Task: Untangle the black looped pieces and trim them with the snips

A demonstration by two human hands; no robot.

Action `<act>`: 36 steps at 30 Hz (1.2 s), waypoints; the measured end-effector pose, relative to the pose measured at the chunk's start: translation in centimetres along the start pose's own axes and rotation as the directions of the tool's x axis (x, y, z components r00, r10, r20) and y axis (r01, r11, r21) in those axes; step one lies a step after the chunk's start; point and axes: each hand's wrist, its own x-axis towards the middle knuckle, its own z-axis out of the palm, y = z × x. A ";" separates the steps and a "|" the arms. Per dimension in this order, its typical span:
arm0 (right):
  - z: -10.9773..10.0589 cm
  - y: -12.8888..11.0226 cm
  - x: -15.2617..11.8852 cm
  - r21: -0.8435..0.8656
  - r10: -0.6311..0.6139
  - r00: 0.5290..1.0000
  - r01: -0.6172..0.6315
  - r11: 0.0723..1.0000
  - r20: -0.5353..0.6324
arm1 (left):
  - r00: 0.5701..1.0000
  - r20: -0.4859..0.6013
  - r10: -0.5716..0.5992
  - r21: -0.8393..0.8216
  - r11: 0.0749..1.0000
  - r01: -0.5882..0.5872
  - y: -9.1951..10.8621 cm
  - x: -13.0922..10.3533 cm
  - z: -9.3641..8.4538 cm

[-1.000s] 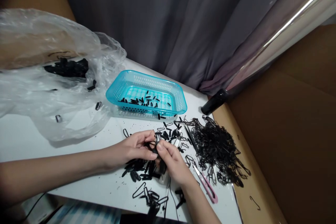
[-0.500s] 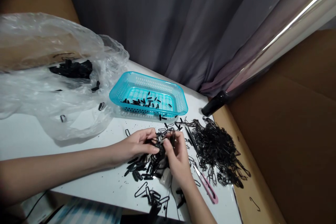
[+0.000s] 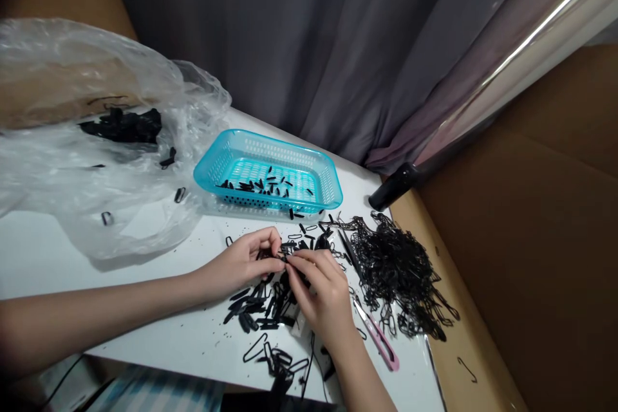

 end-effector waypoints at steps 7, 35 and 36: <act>0.3 0.2 0.0 -0.021 0.009 0.999 -0.008 1.000 0.047 | 0.994 0.011 0.107 0.165 0.980 -0.107 -0.2 -0.2 0.0; 1.0 -0.3 0.0 0.234 0.534 0.832 -0.494 0.837 -0.154 | 0.990 0.057 0.128 0.028 0.991 -0.130 0.7 -0.5 0.4; 1.0 -0.2 -0.1 0.249 0.548 0.822 -0.504 0.827 -0.155 | 0.990 0.057 0.126 0.023 0.992 -0.128 0.7 -0.5 0.4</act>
